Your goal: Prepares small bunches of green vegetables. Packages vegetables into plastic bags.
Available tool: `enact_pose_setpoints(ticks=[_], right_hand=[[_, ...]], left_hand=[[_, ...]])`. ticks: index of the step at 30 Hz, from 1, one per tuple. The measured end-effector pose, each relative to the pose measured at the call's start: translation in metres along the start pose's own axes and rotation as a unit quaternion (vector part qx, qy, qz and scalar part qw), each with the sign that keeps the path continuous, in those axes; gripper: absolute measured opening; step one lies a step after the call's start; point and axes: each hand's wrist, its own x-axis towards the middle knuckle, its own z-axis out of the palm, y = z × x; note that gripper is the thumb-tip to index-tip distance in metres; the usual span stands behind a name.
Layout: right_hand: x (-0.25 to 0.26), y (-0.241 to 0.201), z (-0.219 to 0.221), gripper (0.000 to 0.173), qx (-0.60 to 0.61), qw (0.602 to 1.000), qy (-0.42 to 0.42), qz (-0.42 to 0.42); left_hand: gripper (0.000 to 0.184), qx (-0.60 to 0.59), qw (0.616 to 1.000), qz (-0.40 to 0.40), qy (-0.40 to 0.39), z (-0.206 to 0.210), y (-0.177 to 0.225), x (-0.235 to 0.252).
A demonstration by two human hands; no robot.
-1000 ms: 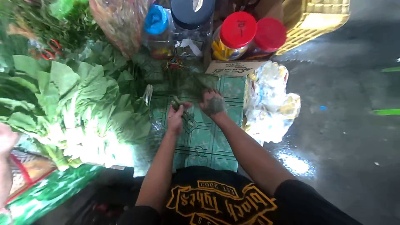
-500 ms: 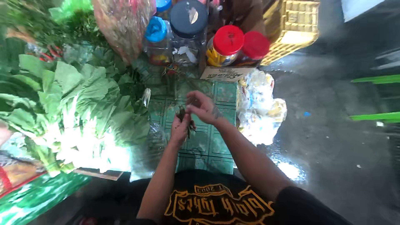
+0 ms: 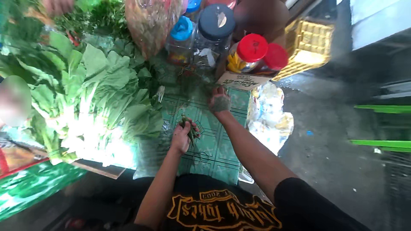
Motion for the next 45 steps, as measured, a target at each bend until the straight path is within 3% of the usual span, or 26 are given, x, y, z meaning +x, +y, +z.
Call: enact_pose_setpoints(ticks=[3,5,7,8,12,16,19,23,29,33,35,38,40,43,45], right_hand=[[0.001,-0.023,-0.003,0.040,0.047,0.996,0.032,-0.070],[0.012,-0.055,0.007,0.031,0.054,0.985,0.049,-0.154],[0.030,-0.093,0.018,0.034,0.042,0.976,0.036,-0.211],[0.039,-0.110,0.024,0.038,0.025,0.974,0.029,-0.225],[0.051,-0.142,0.024,0.022,-0.030,0.970,0.058,-0.232],[0.000,-0.112,-0.023,0.028,0.095,0.980,0.058,-0.163],[-0.075,-0.066,-0.047,0.029,0.251,0.949,0.040,-0.184],[-0.138,-0.019,-0.034,0.028,0.303,0.939,-0.025,-0.163],[-0.181,0.022,-0.028,0.028,0.336,0.920,0.071,-0.190],[-0.200,0.034,-0.031,0.024,0.325,0.919,0.100,-0.197],[-0.201,0.038,-0.058,0.017,0.375,0.899,0.125,-0.190],[-0.190,0.046,-0.116,0.045,0.414,0.859,0.142,-0.264],[-0.185,0.040,-0.140,0.065,0.343,0.869,0.112,-0.338],[-0.190,0.015,-0.109,0.068,0.283,0.864,-0.066,-0.412],[-0.194,0.018,-0.081,0.058,0.417,0.816,-0.154,-0.369]], left_hand=[[0.030,-0.037,0.999,0.004,0.033,0.007,0.000,0.004],[0.032,-0.070,0.996,0.010,0.059,0.006,-0.003,0.004],[0.033,-0.079,0.995,0.021,0.063,0.006,0.001,0.003],[0.034,-0.074,0.995,0.029,0.059,0.005,0.006,0.002],[0.036,-0.068,0.995,0.051,0.049,0.004,0.028,-0.001],[0.036,-0.069,0.993,0.082,0.046,0.000,0.034,0.001],[0.037,-0.049,0.992,0.110,0.036,0.005,0.029,0.007],[0.036,0.014,0.988,0.129,-0.081,0.022,0.008,0.006],[0.040,0.036,0.979,0.116,-0.163,0.040,-0.008,-0.023],[0.024,0.103,0.976,0.142,-0.125,0.044,-0.019,-0.038],[0.022,0.173,0.965,0.155,-0.119,0.045,-0.019,-0.041],[0.032,0.303,0.917,0.159,-0.206,0.043,-0.015,-0.053],[0.037,0.391,0.868,0.168,-0.256,0.049,-0.014,-0.067],[0.036,0.555,0.788,0.123,-0.235,0.058,-0.016,-0.095],[0.037,0.540,0.803,0.110,-0.227,0.041,-0.027,-0.099]])
